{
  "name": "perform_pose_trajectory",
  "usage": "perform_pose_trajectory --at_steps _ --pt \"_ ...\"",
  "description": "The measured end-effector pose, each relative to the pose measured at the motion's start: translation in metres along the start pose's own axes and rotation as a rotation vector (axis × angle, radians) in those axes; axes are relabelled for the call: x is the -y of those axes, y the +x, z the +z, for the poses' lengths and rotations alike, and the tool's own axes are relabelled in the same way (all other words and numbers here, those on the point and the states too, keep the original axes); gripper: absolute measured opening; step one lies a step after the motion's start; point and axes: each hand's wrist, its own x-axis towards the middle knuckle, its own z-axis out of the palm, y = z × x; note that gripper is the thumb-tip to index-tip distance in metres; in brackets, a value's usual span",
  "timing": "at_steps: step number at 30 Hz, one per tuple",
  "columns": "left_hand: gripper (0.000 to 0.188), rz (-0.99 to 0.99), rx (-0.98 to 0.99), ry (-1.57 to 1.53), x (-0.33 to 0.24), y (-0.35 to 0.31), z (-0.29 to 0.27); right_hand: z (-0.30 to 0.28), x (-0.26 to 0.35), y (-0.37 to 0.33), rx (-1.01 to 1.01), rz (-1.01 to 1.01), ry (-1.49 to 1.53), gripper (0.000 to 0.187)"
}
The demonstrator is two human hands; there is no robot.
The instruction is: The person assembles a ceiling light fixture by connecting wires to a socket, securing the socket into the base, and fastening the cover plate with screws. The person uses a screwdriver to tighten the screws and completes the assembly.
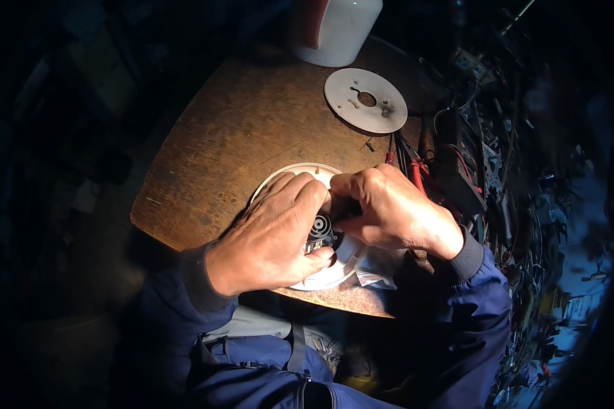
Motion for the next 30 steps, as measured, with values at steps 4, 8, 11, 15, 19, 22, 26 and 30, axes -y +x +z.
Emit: perform_pose_trajectory --at_steps 4,8,11,15,19,22,26,30 --pt "0.046 0.028 -0.024 0.011 0.004 0.000 0.002 0.007 -0.014 -0.014 -0.083 0.093 0.228 0.018" --pt "0.045 0.037 -0.037 0.003 0.004 0.002 0.005 0.017 -0.014 -0.026 -0.303 -0.027 0.176 0.010" --pt "0.045 0.033 -0.036 0.031 0.005 0.002 0.004 0.026 -0.013 -0.028 -0.368 -0.022 0.161 0.011" --pt "0.045 0.037 -0.044 0.005 0.004 0.002 0.004 0.038 -0.005 -0.036 -0.438 -0.012 -0.032 0.012" --pt "0.045 0.045 -0.062 0.003 0.003 0.001 0.003 0.044 -0.005 -0.039 -0.438 0.010 -0.088 0.011" --pt "0.045 0.021 -0.039 -0.012 0.001 0.001 0.002 0.042 -0.002 -0.037 -0.415 0.009 -0.152 0.012" --pt "0.044 0.021 -0.031 0.002 0.001 0.002 0.002 0.047 0.001 -0.048 -0.435 -0.017 -0.201 0.018" --pt "0.047 0.007 0.022 0.033 0.001 0.000 0.000 0.055 0.001 -0.064 -0.476 -0.057 -0.206 0.040"
